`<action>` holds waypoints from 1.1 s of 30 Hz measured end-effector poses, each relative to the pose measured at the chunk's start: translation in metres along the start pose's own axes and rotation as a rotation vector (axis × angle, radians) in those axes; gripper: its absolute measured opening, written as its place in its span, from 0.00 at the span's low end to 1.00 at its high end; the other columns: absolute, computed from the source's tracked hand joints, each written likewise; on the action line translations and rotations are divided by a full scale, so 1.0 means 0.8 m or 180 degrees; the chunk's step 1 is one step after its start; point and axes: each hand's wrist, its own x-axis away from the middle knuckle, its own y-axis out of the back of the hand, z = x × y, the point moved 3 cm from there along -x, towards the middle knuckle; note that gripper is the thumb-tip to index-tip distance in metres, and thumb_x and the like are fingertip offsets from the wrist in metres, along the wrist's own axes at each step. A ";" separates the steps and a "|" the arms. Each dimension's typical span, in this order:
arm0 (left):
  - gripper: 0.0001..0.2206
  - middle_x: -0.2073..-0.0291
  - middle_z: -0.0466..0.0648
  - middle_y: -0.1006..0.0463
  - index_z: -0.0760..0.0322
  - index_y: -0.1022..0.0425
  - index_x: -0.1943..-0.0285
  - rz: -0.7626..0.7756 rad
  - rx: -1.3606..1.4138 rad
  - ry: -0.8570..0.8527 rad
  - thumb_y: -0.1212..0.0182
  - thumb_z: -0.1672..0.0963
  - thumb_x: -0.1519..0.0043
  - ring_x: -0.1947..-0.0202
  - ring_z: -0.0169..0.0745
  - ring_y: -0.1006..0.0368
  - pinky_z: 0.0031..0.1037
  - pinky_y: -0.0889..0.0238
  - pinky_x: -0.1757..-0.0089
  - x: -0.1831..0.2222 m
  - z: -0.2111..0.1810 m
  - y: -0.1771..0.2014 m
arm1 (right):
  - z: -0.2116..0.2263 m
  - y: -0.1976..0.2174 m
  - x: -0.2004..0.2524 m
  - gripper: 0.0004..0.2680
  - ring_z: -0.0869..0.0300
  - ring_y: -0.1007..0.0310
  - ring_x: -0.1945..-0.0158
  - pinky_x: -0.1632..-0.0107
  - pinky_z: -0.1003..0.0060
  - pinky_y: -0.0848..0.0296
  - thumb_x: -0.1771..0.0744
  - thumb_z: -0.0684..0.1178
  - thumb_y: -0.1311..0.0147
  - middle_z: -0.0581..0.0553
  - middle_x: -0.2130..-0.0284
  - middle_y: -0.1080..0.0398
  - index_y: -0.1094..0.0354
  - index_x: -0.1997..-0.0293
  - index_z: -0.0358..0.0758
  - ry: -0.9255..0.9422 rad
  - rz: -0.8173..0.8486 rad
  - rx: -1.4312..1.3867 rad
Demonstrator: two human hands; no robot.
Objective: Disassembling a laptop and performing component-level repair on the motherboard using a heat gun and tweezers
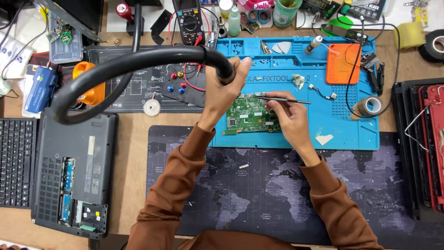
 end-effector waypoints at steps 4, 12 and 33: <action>0.23 0.93 0.35 0.47 0.55 0.43 0.83 0.0082 0.0101 0.0061 0.42 0.59 0.32 0.88 0.18 0.49 0.11 0.50 0.76 0.001 0.000 -0.002 | 0.000 -0.004 -0.011 0.07 0.53 0.23 0.52 0.45 0.56 0.21 0.28 0.38 0.50 0.37 0.56 0.30 0.27 0.45 0.32 0.0165 0.0147 0.0082; 0.24 0.94 0.38 0.45 0.55 0.43 0.84 0.0085 0.0065 0.0056 0.42 0.59 0.32 0.89 0.18 0.48 0.12 0.49 0.76 -0.004 0.002 0.009 | -0.015 -0.010 -0.021 0.06 0.49 0.24 0.48 0.41 0.55 0.25 0.29 0.35 0.50 0.34 0.54 0.29 0.34 0.46 0.29 0.0133 0.0206 -0.0136; 0.23 0.93 0.37 0.46 0.55 0.43 0.83 -0.0006 0.0127 0.0065 0.44 0.60 0.31 0.89 0.19 0.48 0.12 0.49 0.78 0.000 0.001 0.017 | -0.024 -0.028 -0.018 0.06 0.45 0.25 0.43 0.42 0.53 0.24 0.28 0.33 0.51 0.35 0.52 0.29 0.42 0.48 0.34 0.0288 0.0175 -0.0149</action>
